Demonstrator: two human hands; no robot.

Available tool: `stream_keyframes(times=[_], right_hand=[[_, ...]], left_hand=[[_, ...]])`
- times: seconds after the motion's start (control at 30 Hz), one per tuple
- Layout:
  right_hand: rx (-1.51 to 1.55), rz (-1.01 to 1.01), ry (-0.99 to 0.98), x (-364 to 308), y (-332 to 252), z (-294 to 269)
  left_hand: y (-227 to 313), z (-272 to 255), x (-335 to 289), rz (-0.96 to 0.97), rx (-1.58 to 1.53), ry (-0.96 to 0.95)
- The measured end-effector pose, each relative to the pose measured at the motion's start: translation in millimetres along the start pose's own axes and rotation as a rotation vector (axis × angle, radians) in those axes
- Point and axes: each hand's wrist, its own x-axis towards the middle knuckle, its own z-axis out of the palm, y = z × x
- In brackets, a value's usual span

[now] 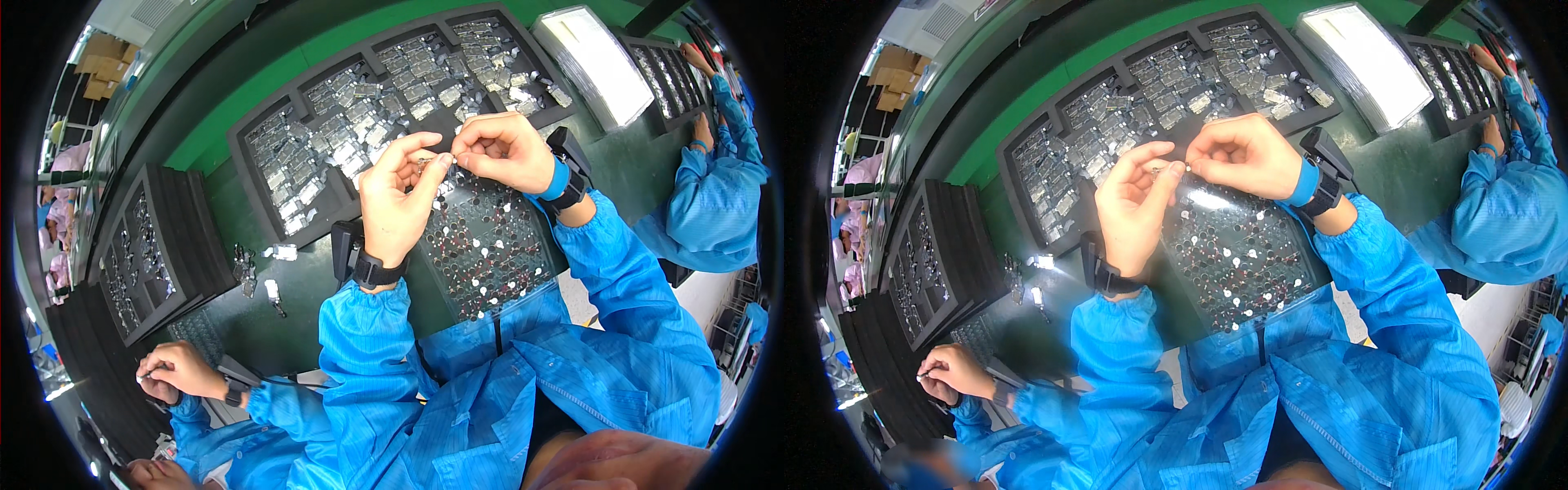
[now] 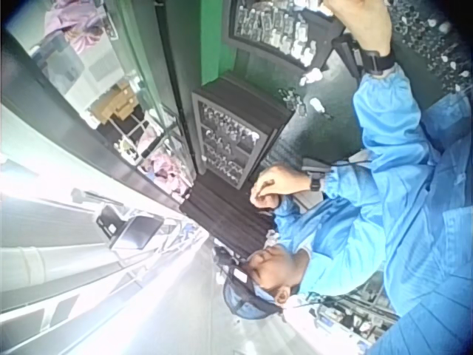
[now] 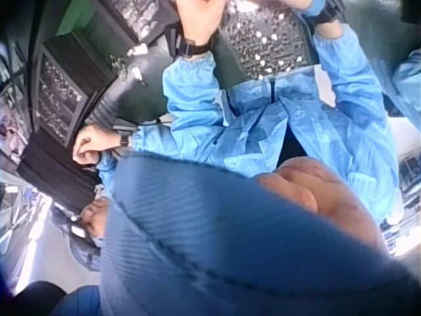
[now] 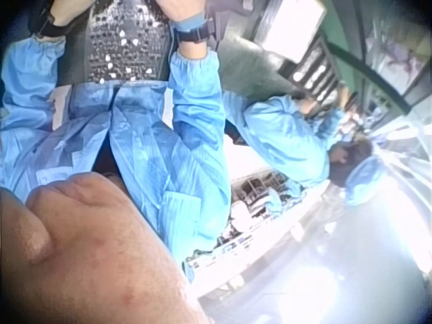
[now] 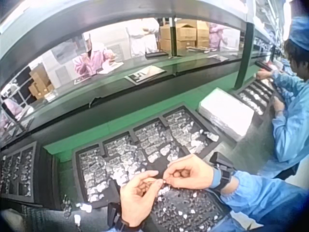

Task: Manually assembling small electronic components on a printed circuit board at a factory workstation.

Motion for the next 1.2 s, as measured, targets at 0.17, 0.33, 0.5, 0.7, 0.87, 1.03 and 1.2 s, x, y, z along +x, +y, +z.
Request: stream_keyframes(times=[0.17,0.33,0.5,0.7,0.87,1.03,1.2], right_hand=[[0.005,0.053,0.005,-1,2,-1],[0.011,0.073,-0.007,0,1,0],[0.013,0.050,0.013,2,0,1],[-0.117,-0.087,0.010,7,3,4],[-0.206,-0.235,0.056,-1,9,-6],[-0.254,-0.357,0.013,-5,19,-7],[-0.147,-0.480,0.011,13,30,14]], left_hand=[[0,1,0,0.004,0.003,0.010],[1,-2,0,0.011,0.012,-0.005],[4,-5,2,-0.001,0.016,-0.012],[6,-10,-1,0.012,0.087,0.000],[3,9,3,0.143,0.314,-0.008],[2,19,-8,0.096,0.455,0.040],[-44,-12,-4,0.123,0.296,0.093]])
